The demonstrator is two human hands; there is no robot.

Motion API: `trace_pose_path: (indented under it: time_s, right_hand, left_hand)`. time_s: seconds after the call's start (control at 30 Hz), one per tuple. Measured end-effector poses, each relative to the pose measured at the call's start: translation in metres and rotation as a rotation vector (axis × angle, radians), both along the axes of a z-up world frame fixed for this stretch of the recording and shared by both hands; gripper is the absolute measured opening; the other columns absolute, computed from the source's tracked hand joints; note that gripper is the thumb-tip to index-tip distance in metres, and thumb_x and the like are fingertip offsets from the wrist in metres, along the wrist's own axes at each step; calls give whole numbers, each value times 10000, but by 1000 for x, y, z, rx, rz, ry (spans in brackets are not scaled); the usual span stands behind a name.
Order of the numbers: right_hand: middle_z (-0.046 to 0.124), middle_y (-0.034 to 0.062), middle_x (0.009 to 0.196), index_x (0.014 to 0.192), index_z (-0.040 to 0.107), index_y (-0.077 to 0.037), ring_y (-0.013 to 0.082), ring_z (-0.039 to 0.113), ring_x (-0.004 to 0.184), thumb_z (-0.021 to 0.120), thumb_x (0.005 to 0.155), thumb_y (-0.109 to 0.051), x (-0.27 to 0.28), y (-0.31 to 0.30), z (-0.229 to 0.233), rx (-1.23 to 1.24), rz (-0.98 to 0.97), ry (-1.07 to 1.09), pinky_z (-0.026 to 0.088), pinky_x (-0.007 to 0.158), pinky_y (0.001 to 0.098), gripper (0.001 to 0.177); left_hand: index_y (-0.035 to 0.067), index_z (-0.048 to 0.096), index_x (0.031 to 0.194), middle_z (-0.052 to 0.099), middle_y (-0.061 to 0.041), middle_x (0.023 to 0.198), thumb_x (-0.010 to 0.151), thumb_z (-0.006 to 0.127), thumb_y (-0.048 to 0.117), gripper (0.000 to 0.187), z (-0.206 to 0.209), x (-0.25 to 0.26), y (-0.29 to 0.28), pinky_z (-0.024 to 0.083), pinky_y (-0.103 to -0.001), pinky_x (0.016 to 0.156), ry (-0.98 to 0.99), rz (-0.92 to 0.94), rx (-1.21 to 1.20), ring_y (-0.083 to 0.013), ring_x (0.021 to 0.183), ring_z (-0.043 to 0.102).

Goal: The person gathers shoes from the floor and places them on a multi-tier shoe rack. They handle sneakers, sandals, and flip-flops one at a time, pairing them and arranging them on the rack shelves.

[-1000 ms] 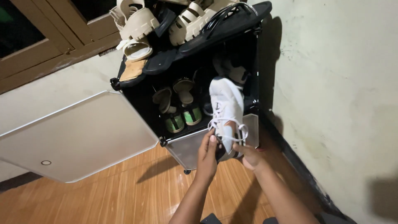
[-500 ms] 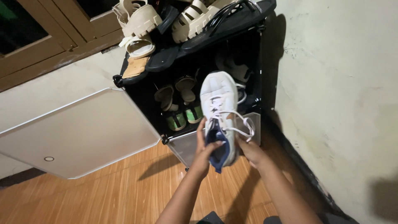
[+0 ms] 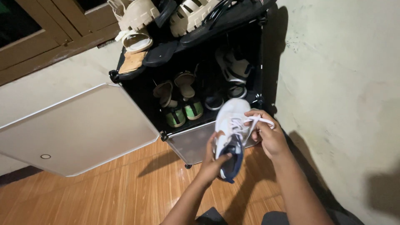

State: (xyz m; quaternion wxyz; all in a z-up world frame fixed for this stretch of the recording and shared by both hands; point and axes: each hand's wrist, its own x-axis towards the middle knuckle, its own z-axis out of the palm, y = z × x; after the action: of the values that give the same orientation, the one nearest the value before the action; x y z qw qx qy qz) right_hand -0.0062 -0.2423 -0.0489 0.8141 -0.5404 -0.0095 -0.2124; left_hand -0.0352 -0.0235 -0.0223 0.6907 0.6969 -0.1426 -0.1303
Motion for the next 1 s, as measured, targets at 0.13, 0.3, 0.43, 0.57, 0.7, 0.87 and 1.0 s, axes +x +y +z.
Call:
trace_pose_path:
  time_s: [0.13,0.3,0.43,0.57,0.7,0.87,1.0]
  right_hand:
    - [665,104,788,1043,651,-50,67,482,487,562,1026,-218,-15,11,18,86,67,35,308,394,187,191]
    - [669,88,742,1100,715,-3,80,513,474,591,961,-109,1,17,-6,-60,79,151,378,397,178,214]
    - [642,98,674,1104,723,-9,81,468,431,598,988,-152,18,27,-46,-76,163,235,325,361,173,222]
    - [646,97,682,1123,712,2,77,485,439,604,990,-156,17,23,-38,-121,218,268,341,370,167,234]
    - [666,124,714,1143,696,40,66,490,450,610,997,-146,25,18,-56,-152,277,265,337,364,148,252]
    - [689,121,728,1165,706,17,69,494,465,607,995,-176,34,30,-70,-220,316,303,348,376,158,276]
    - [723,158,744,1246,712,-39,114,578,529,581,999,-180,42,33,-86,-260,382,319,370,388,156,313]
  left_hand:
    - [246,202,1581,239,-92,1705,805,709,210,927,-23,14,-8,460,-502,1133,241,-130,86,-332,1508,340]
    - [246,321,1628,155,-257,1672,1044,534,329,627,0,12,-9,151,-592,1232,-251,-91,243,-494,1530,144]
    - [309,355,1609,580,-200,1460,1044,597,216,622,-16,44,-20,467,-478,1104,-251,-169,162,-368,1386,512]
    - [294,520,1519,744,-150,1178,979,665,447,580,-19,43,-15,599,-424,864,-275,-116,464,-343,1050,733]
    - [217,584,1466,735,-119,1216,996,572,594,603,-44,52,-2,617,-397,792,-292,-145,528,-298,955,767]
    - [113,614,1404,730,-132,1146,901,706,452,613,-26,41,-13,620,-408,772,-347,-106,542,-333,925,756]
    - [92,718,1262,733,-174,959,932,705,238,361,-76,67,-10,587,-446,746,-378,-66,511,-377,895,740]
